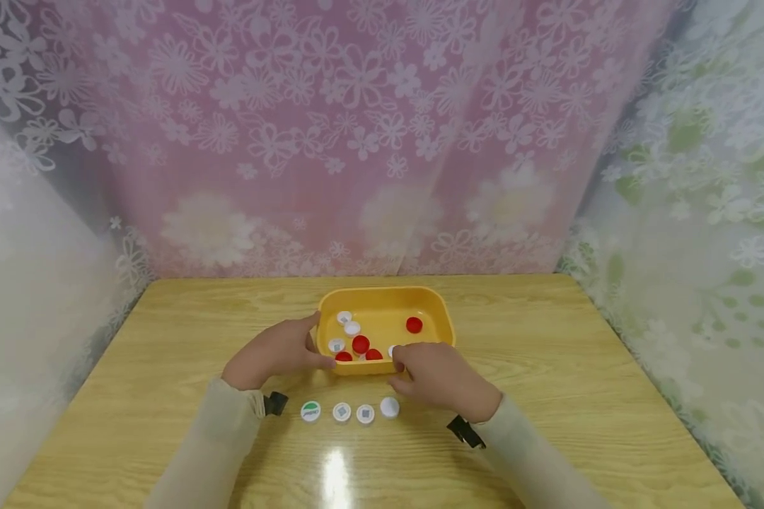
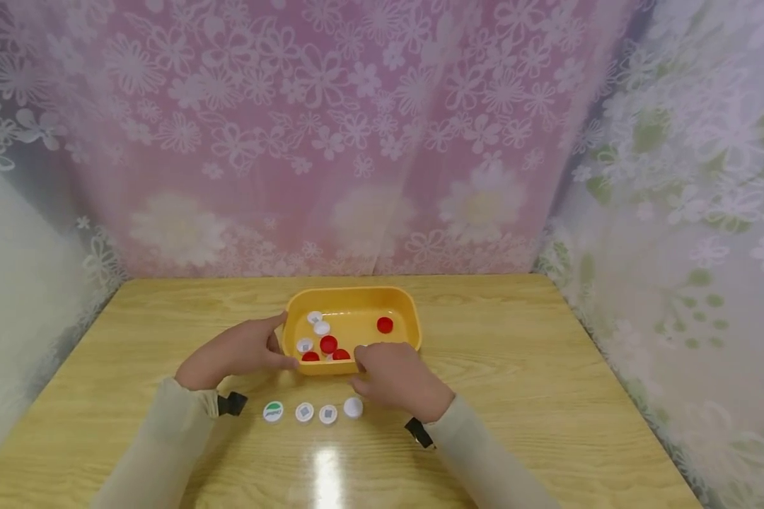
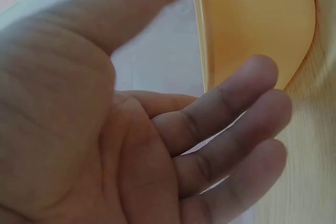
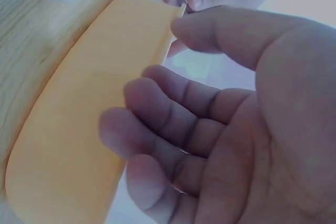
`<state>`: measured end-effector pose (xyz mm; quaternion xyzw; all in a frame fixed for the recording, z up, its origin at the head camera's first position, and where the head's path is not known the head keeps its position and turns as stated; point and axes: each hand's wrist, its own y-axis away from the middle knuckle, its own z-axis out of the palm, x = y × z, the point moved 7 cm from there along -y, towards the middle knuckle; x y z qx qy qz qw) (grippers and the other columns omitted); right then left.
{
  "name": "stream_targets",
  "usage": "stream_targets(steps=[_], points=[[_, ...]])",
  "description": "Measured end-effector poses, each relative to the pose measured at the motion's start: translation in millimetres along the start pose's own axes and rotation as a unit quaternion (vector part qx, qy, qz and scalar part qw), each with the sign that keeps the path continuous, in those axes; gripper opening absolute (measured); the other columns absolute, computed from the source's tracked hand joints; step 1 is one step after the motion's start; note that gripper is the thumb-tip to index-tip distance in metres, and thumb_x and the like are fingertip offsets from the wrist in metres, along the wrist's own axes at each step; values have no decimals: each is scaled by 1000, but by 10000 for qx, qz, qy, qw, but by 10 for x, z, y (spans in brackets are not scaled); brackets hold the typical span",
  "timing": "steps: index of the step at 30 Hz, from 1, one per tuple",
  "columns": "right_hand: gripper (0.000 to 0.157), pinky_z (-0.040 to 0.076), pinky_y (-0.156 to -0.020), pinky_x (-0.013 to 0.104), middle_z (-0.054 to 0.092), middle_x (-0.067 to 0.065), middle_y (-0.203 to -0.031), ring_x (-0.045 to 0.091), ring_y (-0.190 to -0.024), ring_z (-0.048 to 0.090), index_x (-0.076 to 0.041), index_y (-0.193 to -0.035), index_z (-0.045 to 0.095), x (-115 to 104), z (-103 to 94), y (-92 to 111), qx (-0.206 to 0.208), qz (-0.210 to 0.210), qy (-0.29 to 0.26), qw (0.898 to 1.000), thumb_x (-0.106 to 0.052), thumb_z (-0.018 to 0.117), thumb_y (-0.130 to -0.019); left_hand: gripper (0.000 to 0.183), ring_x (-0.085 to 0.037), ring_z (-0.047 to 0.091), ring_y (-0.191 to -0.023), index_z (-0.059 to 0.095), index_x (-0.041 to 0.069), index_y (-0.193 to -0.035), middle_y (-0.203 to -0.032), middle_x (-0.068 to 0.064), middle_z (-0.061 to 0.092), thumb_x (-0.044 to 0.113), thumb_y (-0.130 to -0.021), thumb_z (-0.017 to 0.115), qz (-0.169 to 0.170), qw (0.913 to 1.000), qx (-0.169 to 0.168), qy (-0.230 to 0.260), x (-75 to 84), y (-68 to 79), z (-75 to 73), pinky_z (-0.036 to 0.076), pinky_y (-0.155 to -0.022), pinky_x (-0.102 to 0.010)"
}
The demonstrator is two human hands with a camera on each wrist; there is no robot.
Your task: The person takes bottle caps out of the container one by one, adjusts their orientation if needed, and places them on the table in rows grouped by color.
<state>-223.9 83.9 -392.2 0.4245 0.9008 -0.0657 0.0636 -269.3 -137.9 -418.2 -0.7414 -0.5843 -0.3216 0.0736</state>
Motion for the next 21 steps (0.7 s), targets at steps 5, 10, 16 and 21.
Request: stream_targets(steps=[5,10,16,21], points=[[20,37,-49,24,47,-13,-62,6,-53,41,-19,-83,63,17,-54,-19,193,0,46,9998,-33,73,-95,108,-16,61,-78,24,7,-165,-89,4,68,45,-84,86,-35,9999,-19,116,22,-2,-15,50,-74,-34],[21,37,-50,24,48,-13,-62,6,-52,41,-18,-83,63,26,-44,-34,134,14,7,9999,-33,73,-94,107,-16,61,-79,24,8,-165,-91,5,68,43,-85,85,-31,9999,-12,103,34,-17,-16,50,-72,-34],[23,38,-50,24,49,-13,-63,7,-53,43,-19,-83,63,41,-5,-40,40,90,-41,9999,-35,74,-95,106,-15,61,-78,23,10,-166,-90,5,68,46,-86,83,-97,9999,-52,70,21,-7,-5,49,-71,-34],[21,38,-51,24,49,-12,-63,7,-54,43,-19,-82,62,34,-3,-52,63,37,-76,9999,-32,73,-95,102,-16,60,-77,23,8,-165,-89,4,67,45,-90,80,-72,9999,-35,100,15,12,-8,48,-69,-34]])
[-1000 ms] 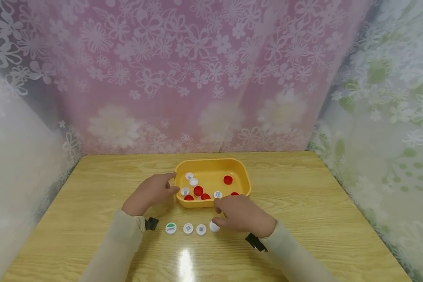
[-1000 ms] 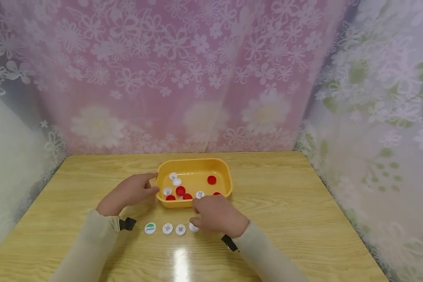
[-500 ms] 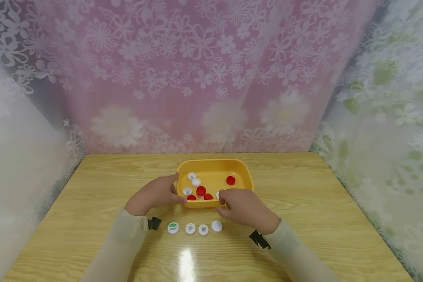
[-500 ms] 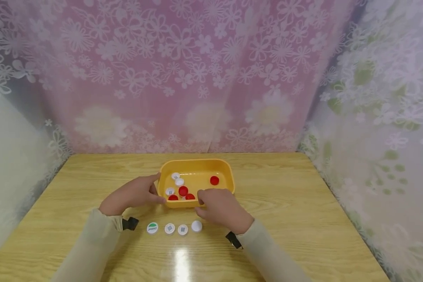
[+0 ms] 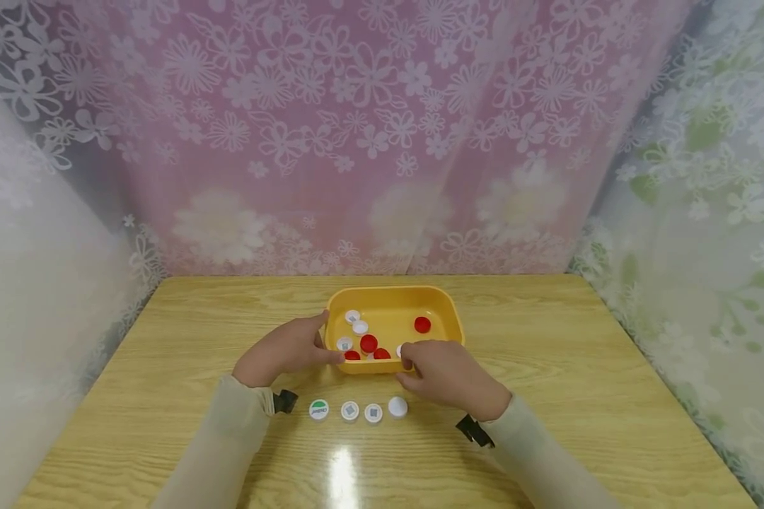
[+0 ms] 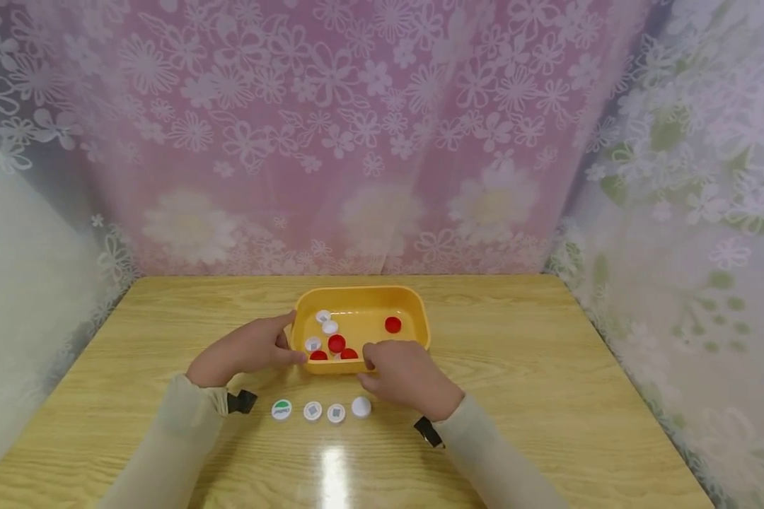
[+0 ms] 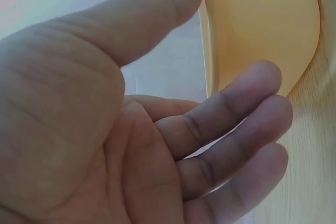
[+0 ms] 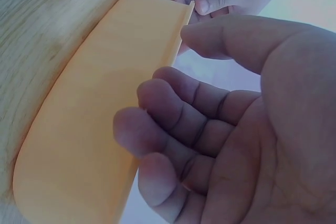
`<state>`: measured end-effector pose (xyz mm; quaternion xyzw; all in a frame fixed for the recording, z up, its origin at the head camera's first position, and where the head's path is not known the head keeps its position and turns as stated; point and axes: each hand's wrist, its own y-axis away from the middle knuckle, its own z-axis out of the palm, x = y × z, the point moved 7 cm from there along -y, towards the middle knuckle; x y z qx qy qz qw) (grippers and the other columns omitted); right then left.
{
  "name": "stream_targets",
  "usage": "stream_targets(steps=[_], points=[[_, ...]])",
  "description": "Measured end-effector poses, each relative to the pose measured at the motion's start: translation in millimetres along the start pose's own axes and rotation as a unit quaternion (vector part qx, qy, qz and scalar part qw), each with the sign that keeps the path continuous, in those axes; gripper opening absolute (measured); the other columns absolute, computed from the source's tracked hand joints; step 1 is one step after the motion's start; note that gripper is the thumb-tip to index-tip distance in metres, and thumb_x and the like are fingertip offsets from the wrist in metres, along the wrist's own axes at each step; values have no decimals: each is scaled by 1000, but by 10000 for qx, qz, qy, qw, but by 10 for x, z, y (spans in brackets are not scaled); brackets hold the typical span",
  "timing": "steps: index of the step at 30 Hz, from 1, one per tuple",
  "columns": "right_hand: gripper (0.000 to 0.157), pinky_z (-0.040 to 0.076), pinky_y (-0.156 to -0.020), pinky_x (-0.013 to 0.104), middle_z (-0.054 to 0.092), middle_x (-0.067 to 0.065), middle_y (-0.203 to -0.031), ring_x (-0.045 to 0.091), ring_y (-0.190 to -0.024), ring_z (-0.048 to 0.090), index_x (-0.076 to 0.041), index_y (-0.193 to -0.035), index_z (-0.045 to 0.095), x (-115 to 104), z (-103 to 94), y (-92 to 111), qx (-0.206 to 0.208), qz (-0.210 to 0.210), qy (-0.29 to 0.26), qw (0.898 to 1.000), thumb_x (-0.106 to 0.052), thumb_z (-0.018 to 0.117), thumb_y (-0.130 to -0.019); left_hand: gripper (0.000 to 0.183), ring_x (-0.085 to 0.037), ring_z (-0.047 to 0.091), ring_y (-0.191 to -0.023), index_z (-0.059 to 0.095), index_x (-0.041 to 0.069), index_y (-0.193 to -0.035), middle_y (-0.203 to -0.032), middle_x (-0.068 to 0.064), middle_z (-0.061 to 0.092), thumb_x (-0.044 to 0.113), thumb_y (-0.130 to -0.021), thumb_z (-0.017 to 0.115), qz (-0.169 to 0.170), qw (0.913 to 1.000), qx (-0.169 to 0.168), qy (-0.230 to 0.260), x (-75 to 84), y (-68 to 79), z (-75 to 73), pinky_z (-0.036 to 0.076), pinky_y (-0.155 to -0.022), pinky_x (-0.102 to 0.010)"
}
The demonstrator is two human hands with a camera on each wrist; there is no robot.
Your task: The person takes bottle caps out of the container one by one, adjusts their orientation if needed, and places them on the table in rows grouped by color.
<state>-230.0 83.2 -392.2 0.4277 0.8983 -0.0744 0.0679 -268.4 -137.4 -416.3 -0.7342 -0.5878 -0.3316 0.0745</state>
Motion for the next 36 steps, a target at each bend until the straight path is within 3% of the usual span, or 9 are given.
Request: stream_targets(steps=[9,15,20,26,32,36], points=[[17,40,-53,24,50,-12,-65,7,-56,44,-20,-85,63,142,-68,-29,168,219,-86,9996,-31,72,-96,101,-18,59,-75,22,7,-165,-88,1,65,42,-90,80,108,9999,61,70,29,-28,20,48,-67,-34],[21,41,-51,26,55,-8,-71,9,-56,45,-12,-99,66,276,-131,-207,312,204,590,9976,-30,73,-95,101,-18,60,-78,22,6,-165,-91,2,66,42,-90,80,64,10000,22,26,38,-33,27,50,-71,-34],[27,48,-61,30,61,-4,-77,13,-61,52,-11,-102,65,381,-109,-464,-393,338,1078,9928,-33,78,-93,100,-18,60,-78,23,5,-164,-91,0,66,40,-91,81,40,10000,40,-6,32,-14,19,49,-73,-35],[28,53,-76,32,68,-2,-88,15,-73,58,-12,-106,68,376,38,-675,-1461,155,1335,9801,-31,82,-91,101,-17,61,-81,22,5,-165,-94,0,66,43,-91,80,20,10000,48,-44,12,-12,19,51,-76,-35],[29,41,-65,29,57,-4,-73,15,-66,49,-16,-87,63,428,180,-751,-1778,660,1218,9743,-38,80,-91,101,-16,62,-81,23,6,-165,-94,1,66,45,-91,80,45,9999,79,-57,-10,-29,39,52,-75,-36],[30,40,-66,29,54,-5,-70,15,-67,49,-18,-79,58,433,290,-756,-1826,585,1147,9747,-36,78,-93,100,-16,62,-81,23,7,-165,-95,0,66,44,-91,79,16,10000,83,-13,2,-5,42,52,-76,-36]])
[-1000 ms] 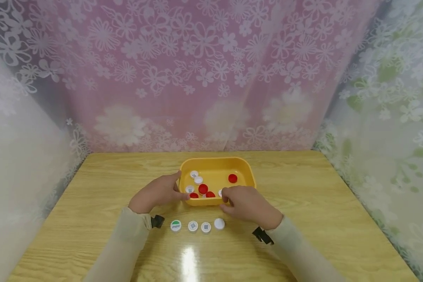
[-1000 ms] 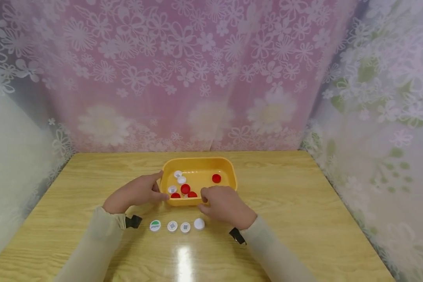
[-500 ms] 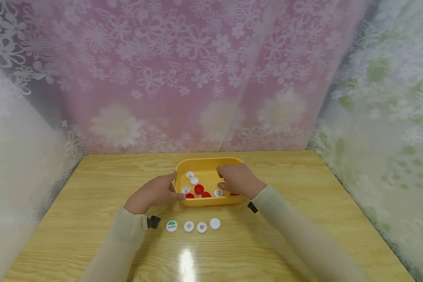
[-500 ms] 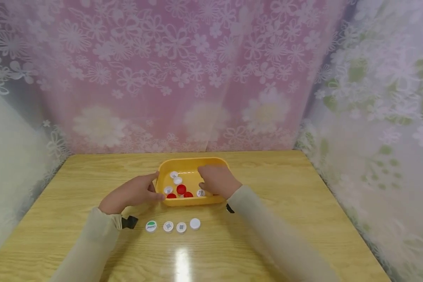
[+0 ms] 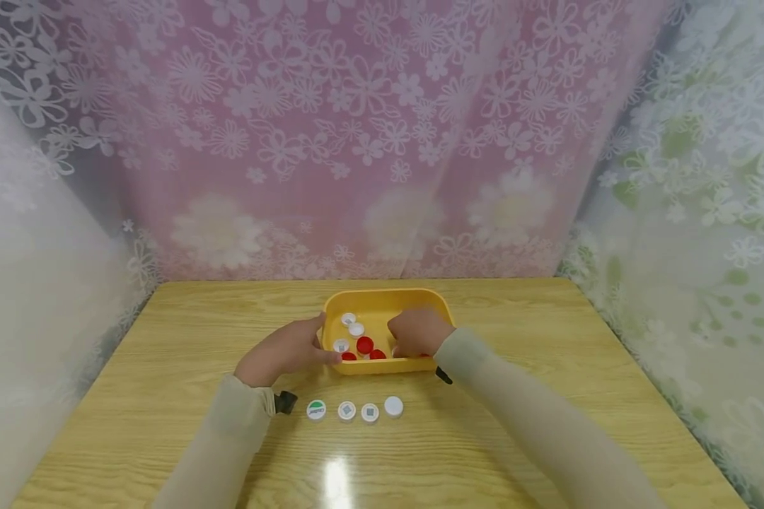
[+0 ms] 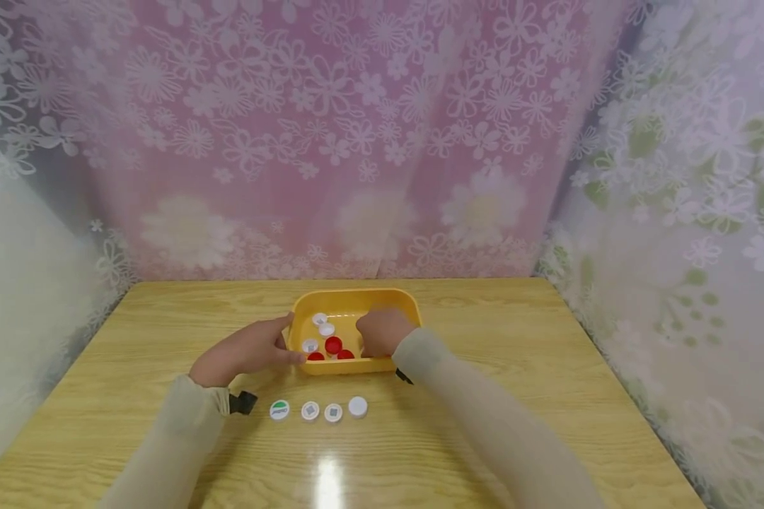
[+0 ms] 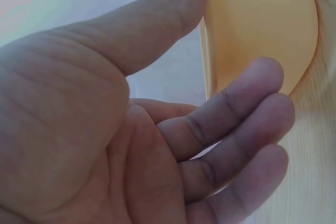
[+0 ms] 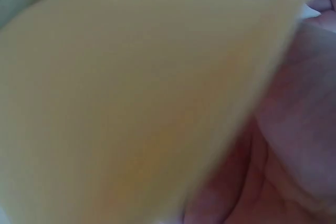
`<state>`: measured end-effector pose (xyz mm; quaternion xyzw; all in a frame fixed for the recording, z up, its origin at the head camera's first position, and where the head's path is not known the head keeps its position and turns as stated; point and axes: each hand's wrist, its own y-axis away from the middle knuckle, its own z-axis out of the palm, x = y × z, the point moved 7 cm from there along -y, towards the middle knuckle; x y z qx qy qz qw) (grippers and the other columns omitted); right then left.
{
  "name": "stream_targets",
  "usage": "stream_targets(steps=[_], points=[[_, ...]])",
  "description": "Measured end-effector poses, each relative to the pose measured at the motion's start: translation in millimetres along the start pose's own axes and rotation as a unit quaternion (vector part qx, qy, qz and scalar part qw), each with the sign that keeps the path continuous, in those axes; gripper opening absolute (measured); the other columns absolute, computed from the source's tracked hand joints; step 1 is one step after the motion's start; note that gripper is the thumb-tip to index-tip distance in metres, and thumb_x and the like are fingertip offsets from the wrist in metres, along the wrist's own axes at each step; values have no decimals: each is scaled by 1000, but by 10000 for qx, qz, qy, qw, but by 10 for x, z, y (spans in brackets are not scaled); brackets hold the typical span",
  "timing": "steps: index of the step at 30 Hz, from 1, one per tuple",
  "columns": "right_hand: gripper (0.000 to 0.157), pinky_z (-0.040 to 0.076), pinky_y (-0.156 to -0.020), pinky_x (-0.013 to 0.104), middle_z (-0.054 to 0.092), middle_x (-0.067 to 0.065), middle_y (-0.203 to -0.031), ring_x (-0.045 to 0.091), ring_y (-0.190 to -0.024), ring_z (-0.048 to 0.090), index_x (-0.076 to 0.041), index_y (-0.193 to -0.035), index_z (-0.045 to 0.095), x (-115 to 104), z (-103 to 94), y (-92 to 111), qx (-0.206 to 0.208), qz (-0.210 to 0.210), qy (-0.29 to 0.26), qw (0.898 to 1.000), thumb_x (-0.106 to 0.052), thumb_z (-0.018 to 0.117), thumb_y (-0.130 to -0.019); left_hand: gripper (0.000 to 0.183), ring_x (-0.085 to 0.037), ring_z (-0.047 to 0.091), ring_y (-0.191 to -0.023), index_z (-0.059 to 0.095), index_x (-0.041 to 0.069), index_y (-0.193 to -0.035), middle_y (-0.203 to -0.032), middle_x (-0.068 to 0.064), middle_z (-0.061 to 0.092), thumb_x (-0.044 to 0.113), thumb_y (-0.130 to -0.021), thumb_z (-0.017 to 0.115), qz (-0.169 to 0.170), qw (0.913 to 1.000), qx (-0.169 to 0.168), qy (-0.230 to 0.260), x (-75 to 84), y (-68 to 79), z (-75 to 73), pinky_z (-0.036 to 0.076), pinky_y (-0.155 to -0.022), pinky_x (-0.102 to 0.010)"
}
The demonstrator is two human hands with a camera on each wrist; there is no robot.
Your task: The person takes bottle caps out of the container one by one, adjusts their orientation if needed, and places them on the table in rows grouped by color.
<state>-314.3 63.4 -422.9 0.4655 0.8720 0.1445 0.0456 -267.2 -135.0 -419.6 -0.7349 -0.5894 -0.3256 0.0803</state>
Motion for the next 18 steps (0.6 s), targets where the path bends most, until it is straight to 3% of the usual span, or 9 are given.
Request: stream_targets(steps=[7,18], points=[[26,46,-73,32,55,-1,-72,18,-70,51,-15,-76,58,-35,24,13,204,-291,-200,9992,-19,75,-95,100,-17,61,-82,23,5,-165,-95,0,66,44,-91,79,-10,10000,8,-71,26,-14,4,51,-77,-36],[27,47,-74,31,55,-3,-70,18,-70,51,-16,-74,61,-31,56,3,235,-305,-380,9985,-22,79,-93,101,-16,62,-82,21,7,-165,-97,1,67,45,-92,78,-36,9999,-16,-147,19,-11,12,53,-80,-38]])
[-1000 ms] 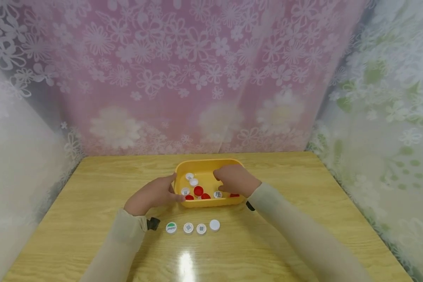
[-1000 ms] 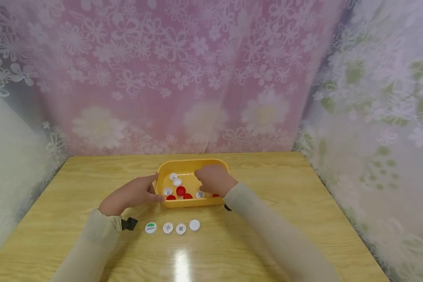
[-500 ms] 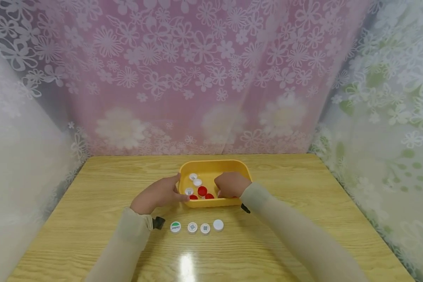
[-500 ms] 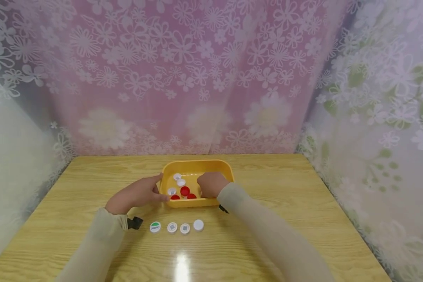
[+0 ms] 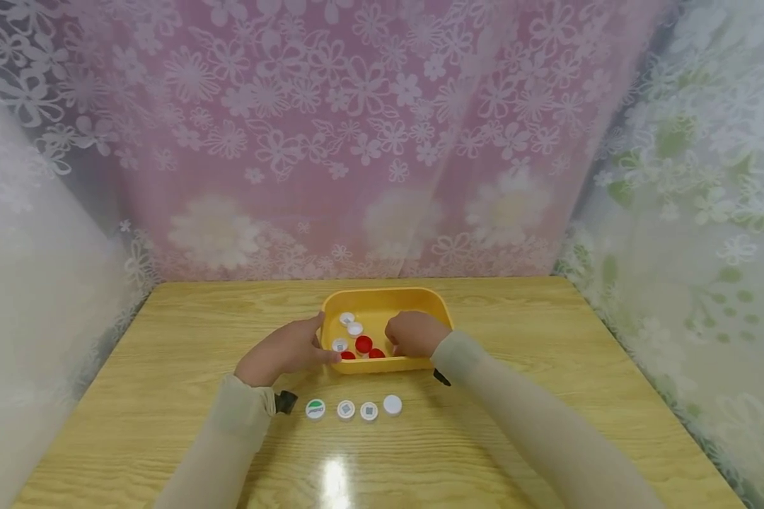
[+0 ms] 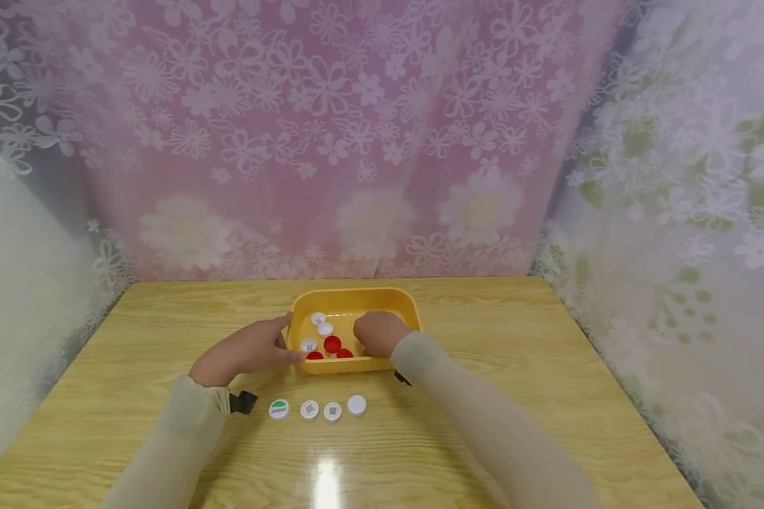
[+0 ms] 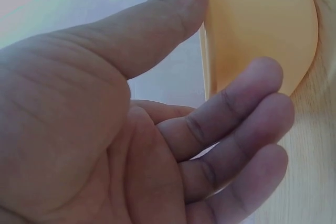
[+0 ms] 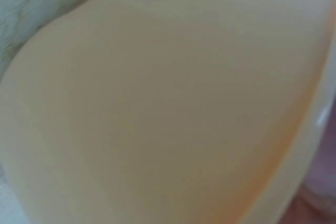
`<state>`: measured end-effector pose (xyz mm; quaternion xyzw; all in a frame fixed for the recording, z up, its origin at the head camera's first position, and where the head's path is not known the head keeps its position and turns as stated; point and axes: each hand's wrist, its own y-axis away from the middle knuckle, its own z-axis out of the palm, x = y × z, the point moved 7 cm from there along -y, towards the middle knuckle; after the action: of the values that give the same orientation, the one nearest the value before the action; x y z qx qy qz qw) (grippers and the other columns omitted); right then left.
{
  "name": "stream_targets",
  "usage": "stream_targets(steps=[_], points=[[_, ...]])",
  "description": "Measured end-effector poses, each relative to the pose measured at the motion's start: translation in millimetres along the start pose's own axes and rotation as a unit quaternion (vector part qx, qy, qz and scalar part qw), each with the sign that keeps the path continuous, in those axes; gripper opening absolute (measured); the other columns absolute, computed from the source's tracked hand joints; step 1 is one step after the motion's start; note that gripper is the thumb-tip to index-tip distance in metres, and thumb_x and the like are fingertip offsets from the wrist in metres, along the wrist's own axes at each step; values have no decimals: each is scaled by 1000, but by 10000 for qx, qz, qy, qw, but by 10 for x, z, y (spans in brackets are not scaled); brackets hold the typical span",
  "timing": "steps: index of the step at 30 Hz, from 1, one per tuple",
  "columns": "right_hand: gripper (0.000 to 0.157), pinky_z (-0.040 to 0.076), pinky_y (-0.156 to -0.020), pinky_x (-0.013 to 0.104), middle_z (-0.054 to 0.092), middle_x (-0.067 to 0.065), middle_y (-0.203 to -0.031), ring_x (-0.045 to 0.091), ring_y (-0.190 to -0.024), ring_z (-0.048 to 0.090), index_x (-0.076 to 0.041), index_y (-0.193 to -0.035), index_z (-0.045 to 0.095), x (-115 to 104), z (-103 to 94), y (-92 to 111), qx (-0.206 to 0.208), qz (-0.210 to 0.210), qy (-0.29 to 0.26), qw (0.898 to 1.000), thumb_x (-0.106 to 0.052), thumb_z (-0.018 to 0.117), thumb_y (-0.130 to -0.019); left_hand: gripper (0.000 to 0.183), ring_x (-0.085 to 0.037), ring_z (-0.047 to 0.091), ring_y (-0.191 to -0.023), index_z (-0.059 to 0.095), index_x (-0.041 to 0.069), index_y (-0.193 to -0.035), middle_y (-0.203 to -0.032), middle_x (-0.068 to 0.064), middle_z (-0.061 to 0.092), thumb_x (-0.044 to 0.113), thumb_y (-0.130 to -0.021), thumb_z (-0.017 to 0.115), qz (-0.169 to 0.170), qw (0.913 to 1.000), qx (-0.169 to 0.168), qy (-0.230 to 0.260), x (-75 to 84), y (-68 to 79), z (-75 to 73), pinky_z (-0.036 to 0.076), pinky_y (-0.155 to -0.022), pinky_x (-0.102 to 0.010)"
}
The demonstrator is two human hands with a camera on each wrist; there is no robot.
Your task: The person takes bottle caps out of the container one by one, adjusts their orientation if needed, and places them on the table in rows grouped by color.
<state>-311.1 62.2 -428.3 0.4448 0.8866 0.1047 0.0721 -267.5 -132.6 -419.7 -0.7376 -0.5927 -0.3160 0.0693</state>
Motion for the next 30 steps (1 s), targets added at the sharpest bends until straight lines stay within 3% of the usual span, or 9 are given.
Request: stream_targets(steps=[9,15,18,23,26,30], points=[[28,45,-73,32,53,-3,-70,18,-70,50,-15,-73,60,20,23,2,-100,-66,-119,9999,-21,78,-94,100,-18,61,-83,20,6,-165,-97,0,66,43,-93,78,32,10000,-65,52,14,-1,3,52,-79,-38],[15,46,-72,32,59,-4,-78,16,-71,52,-16,-87,63,88,-80,44,-206,-156,-604,9978,-22,71,-99,100,-17,61,-83,20,6,-165,-95,0,66,43,-92,78,26,9999,-1,112,-11,18,4,52,-84,-40],[10,47,-69,31,61,-8,-84,11,-70,54,-19,-96,63,60,-283,242,314,-242,-627,9972,-25,70,-98,101,-18,60,-82,21,6,-165,-92,-1,64,43,-92,79,-7,9999,29,96,-34,29,1,52,-82,-40],[14,50,-67,28,62,-11,-88,6,-72,54,-19,-99,63,-315,-588,858,1168,-717,-614,9886,-25,75,-93,100,-18,60,-82,23,8,-165,-93,0,64,44,-91,79,-86,9999,82,78,-49,43,-19,52,-80,-39],[16,48,-64,25,59,-13,-85,4,-67,51,-21,-97,63,-519,-597,1143,1274,-817,-695,9860,-26,77,-91,100,-17,60,-82,23,8,-165,-94,0,64,44,-91,79,-52,9999,82,113,-36,34,-16,52,-81,-39],[16,45,-61,23,56,-13,-82,5,-63,47,-20,-95,62,-625,-501,1239,1258,-663,-732,9871,-25,77,-90,100,-18,59,-82,23,7,-165,-93,-1,64,44,-91,79,-21,9998,60,180,-22,27,11,51,-80,-38]])
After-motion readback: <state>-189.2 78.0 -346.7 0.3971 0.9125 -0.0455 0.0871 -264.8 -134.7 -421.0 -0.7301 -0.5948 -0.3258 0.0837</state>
